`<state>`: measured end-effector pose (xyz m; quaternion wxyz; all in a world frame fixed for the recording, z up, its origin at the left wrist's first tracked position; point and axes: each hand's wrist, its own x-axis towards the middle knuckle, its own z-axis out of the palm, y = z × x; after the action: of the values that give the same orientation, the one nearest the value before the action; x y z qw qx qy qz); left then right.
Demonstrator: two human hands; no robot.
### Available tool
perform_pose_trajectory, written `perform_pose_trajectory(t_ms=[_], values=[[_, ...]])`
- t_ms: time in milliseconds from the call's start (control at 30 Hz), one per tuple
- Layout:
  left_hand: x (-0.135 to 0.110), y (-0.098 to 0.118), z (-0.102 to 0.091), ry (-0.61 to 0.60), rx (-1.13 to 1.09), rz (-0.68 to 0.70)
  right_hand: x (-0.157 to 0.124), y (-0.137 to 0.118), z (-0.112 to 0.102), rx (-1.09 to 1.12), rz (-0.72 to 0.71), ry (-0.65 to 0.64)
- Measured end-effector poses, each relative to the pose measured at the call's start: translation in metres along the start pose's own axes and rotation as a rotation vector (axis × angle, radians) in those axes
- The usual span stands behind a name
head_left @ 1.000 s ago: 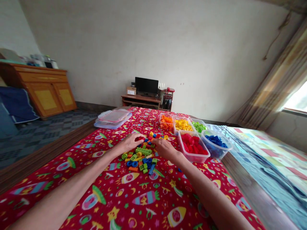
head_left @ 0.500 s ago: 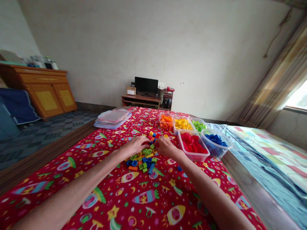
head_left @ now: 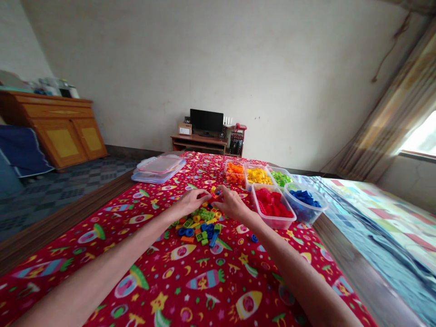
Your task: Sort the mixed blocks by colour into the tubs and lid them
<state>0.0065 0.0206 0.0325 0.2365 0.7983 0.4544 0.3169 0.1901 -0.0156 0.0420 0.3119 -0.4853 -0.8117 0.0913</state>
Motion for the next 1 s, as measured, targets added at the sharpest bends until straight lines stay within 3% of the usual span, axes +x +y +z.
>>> perform_pose_trajectory(t_ms=[133, 267, 433, 600, 867, 1000], values=[[-0.004, 0.01, 0.003, -0.024, -0.258, -0.098, -0.001, -0.006, 0.001, 0.016, -0.05, -0.043], [-0.006, 0.013, 0.007, -0.073, -0.505, -0.189, -0.001, -0.008, 0.0, 0.006, -0.052, 0.002], [-0.005, 0.013, 0.008, -0.008, -0.693, -0.246, -0.001, -0.012, -0.005, 0.006, 0.011, 0.081], [-0.008, 0.023, 0.012, -0.004, -0.82, -0.286, -0.002, -0.014, -0.003, 0.003, -0.017, 0.084], [-0.012, 0.048, 0.014, -0.163, -1.104, -0.367, -0.003, -0.018, -0.007, 0.12, -0.095, 0.055], [-0.008, 0.039, 0.007, -0.052, -1.022, -0.311, 0.002, -0.009, -0.029, 0.08, -0.023, 0.131]])
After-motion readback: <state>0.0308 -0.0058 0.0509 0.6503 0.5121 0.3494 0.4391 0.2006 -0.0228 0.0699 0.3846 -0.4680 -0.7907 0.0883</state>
